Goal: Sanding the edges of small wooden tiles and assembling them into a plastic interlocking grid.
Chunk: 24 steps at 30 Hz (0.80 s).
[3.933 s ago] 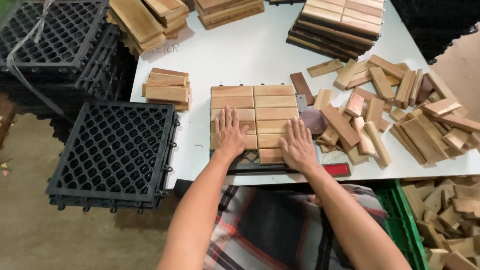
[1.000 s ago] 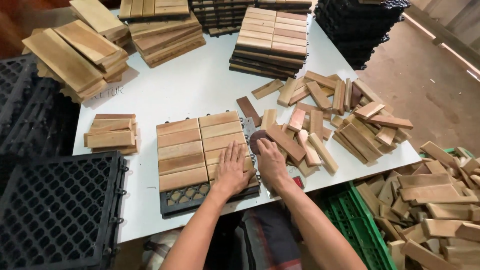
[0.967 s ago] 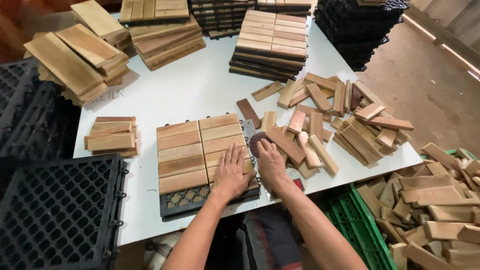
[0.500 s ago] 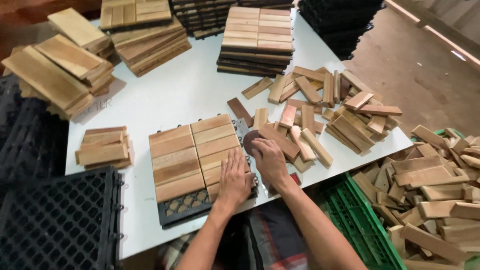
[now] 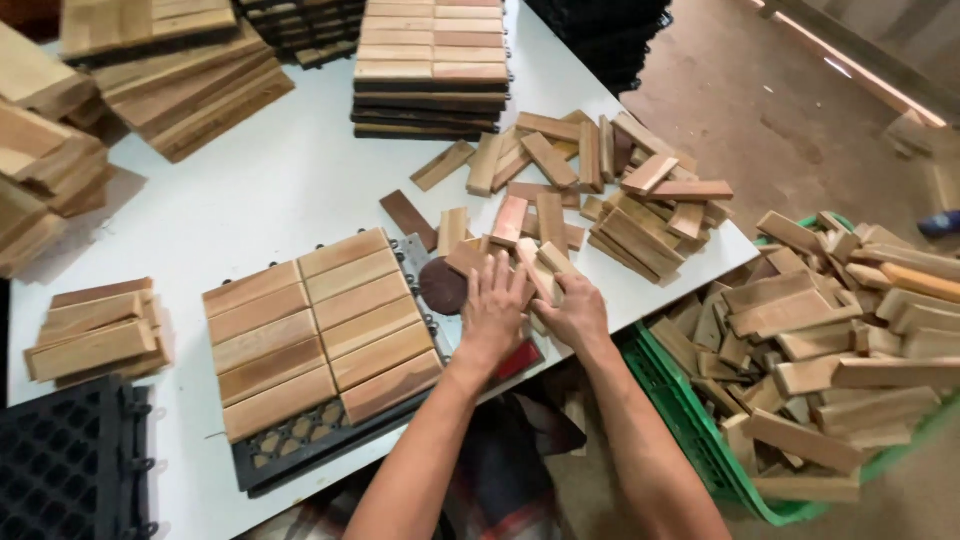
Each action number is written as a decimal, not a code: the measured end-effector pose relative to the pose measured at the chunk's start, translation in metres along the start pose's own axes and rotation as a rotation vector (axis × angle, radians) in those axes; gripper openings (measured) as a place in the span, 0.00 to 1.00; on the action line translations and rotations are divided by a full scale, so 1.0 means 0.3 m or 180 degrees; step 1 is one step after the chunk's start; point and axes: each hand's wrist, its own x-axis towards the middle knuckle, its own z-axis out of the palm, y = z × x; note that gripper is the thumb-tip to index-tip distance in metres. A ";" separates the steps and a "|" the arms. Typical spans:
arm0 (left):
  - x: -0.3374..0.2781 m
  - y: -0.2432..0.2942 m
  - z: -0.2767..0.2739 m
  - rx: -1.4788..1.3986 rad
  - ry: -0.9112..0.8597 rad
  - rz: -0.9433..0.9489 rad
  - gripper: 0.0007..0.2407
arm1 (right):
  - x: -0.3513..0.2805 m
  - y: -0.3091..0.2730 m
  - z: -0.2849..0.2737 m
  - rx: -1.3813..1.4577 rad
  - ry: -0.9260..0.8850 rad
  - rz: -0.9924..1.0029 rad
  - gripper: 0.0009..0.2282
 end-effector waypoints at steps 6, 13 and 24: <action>0.091 -0.087 -0.018 -0.0380 -0.0838 0.0041 0.35 | -0.100 -0.082 -0.105 0.0884 0.0987 -0.0223 0.22; 0.036 -0.103 -0.192 -0.3783 0.0323 -0.1040 0.35 | -0.184 -0.215 -0.170 0.1762 0.1690 -0.1024 0.20; -0.470 -0.384 -0.387 -0.5439 0.2154 -0.1119 0.13 | -0.351 -0.559 0.039 0.3985 0.0272 -0.1521 0.34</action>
